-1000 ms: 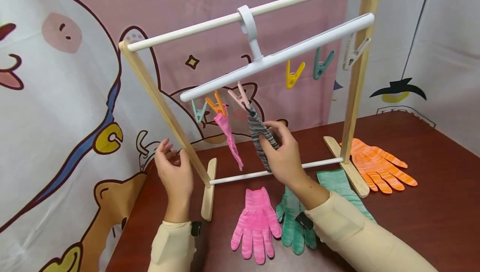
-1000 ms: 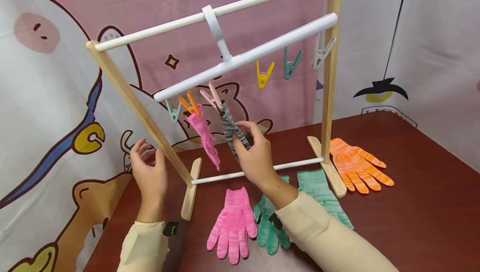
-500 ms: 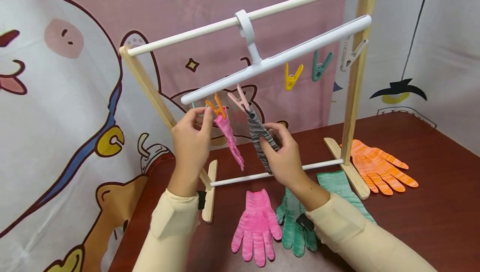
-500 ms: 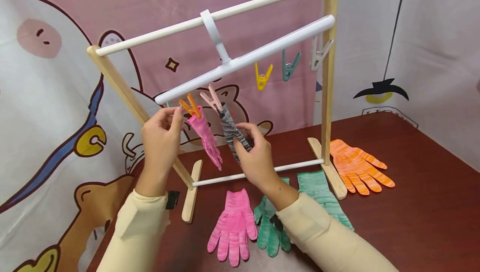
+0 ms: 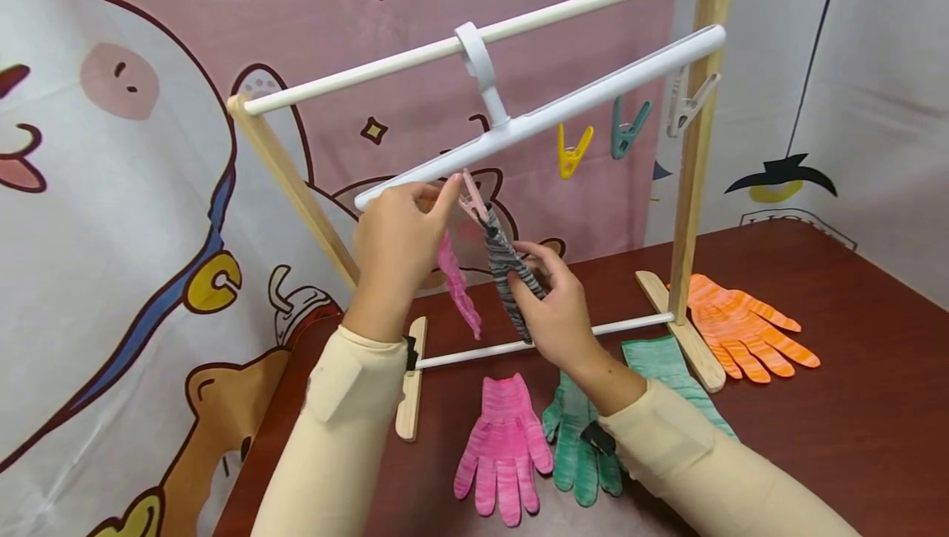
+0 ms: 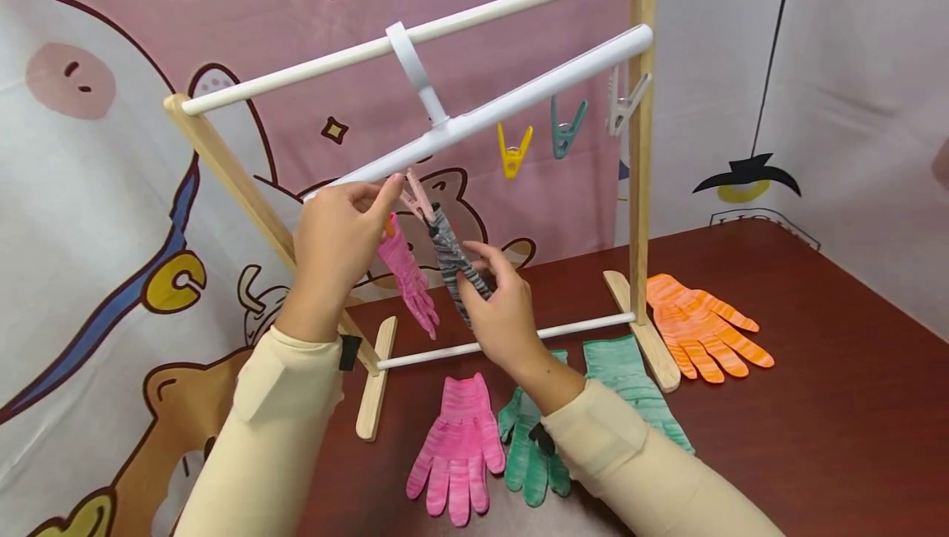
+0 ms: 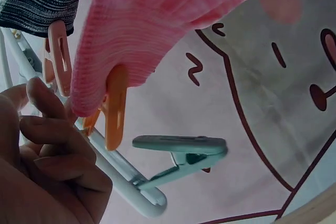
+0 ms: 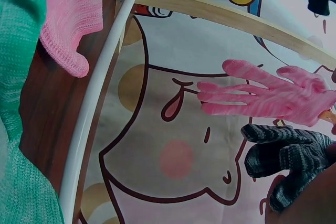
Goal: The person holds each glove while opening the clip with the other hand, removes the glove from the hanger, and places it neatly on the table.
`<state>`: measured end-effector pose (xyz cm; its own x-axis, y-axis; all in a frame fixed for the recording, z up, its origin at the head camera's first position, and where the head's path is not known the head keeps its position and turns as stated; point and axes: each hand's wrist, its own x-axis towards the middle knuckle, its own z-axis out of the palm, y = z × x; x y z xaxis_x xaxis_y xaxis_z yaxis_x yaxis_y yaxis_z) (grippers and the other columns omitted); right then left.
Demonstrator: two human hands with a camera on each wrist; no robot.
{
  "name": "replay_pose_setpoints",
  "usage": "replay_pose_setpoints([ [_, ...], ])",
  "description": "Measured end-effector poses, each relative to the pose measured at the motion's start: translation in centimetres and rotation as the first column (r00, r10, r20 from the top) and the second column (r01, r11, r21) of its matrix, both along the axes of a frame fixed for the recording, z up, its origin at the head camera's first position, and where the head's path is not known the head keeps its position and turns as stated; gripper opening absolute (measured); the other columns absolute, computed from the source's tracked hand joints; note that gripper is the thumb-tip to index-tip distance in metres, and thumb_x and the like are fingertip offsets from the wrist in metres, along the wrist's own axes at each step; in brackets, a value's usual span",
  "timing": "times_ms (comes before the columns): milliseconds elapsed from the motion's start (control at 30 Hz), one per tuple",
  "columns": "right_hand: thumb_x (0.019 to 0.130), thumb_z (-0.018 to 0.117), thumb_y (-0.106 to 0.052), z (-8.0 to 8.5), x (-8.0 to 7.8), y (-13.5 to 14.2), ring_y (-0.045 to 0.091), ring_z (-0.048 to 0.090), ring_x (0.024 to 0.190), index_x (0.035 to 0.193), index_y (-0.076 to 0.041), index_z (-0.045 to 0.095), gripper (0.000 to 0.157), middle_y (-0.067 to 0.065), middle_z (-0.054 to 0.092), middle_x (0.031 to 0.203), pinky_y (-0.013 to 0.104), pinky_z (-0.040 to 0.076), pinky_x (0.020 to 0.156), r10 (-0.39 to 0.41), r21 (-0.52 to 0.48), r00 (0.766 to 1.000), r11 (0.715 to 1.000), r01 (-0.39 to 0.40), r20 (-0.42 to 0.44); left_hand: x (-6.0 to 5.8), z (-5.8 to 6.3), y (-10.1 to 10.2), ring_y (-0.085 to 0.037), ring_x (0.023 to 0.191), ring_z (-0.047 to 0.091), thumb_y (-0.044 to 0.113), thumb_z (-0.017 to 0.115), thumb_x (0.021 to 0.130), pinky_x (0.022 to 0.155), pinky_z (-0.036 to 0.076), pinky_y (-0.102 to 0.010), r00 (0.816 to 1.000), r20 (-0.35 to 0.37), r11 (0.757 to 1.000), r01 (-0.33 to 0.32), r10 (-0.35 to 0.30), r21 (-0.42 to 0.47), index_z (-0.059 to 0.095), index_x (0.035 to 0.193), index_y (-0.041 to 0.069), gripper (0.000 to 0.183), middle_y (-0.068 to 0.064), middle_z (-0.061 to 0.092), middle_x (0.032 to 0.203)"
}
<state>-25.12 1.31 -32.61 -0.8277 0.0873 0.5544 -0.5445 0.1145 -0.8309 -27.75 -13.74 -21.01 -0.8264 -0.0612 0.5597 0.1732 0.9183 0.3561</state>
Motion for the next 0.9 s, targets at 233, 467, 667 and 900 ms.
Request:
replay_pose_setpoints([
  [233, 0.087, 0.060, -0.008, 0.1, 0.3, -0.1, 0.016, 0.060, 0.080, 0.114, -0.003, 0.060, 0.027, 0.013, 0.064, 0.093, 0.023, 0.050, 0.067, -0.012, 0.028, 1.000, 1.000, 0.011, 0.022, -0.5, 0.7, 0.8, -0.014, 0.056, 0.052, 0.080, 0.023, 0.079, 0.044, 0.037, -0.036, 0.994, 0.087, 0.992, -0.058, 0.068, -0.111, 0.064, 0.066, 0.034, 0.063, 0.006, 0.054, 0.055],
  [467, 0.087, 0.060, -0.010, 0.0, 0.2, -0.2, 0.016, 0.060, 0.077, 0.110, -0.003, 0.061, 0.024, 0.013, 0.065, 0.090, 0.024, 0.051, 0.063, -0.005, 0.021, 0.999, 1.000, 0.004, 0.041, -1.1, 0.6, 1.3, -0.014, 0.057, 0.053, 0.081, 0.023, 0.078, 0.047, 0.037, -0.037, 0.993, 0.095, 0.991, -0.057, 0.070, -0.125, 0.058, 0.053, 0.032, 0.065, 0.007, 0.054, 0.053],
  [667, 0.087, 0.061, -0.009, -0.1, 0.2, -0.1, 0.017, 0.061, 0.075, 0.108, -0.002, 0.061, 0.022, 0.014, 0.065, 0.088, 0.025, 0.052, 0.062, -0.013, 0.022, 0.999, 1.000, 0.012, 0.033, -1.4, 0.4, 1.5, -0.015, 0.054, 0.052, 0.074, 0.029, 0.083, 0.046, 0.037, -0.037, 0.996, 0.078, 0.992, -0.037, 0.046, -0.118, 0.056, 0.049, 0.027, 0.064, 0.004, 0.053, 0.051],
  [900, 0.087, 0.061, -0.008, 0.0, 0.2, 0.0, 0.017, 0.062, 0.075, 0.107, -0.002, 0.062, 0.021, 0.014, 0.066, 0.088, 0.024, 0.052, 0.063, -0.005, 0.017, 0.999, 1.000, 0.005, 0.035, -1.6, 0.2, 1.6, -0.016, 0.054, 0.052, 0.069, 0.033, 0.085, 0.046, 0.036, -0.037, 0.999, 0.047, 0.997, -0.020, 0.024, -0.075, 0.054, 0.048, 0.024, 0.062, 0.004, 0.051, 0.050],
])
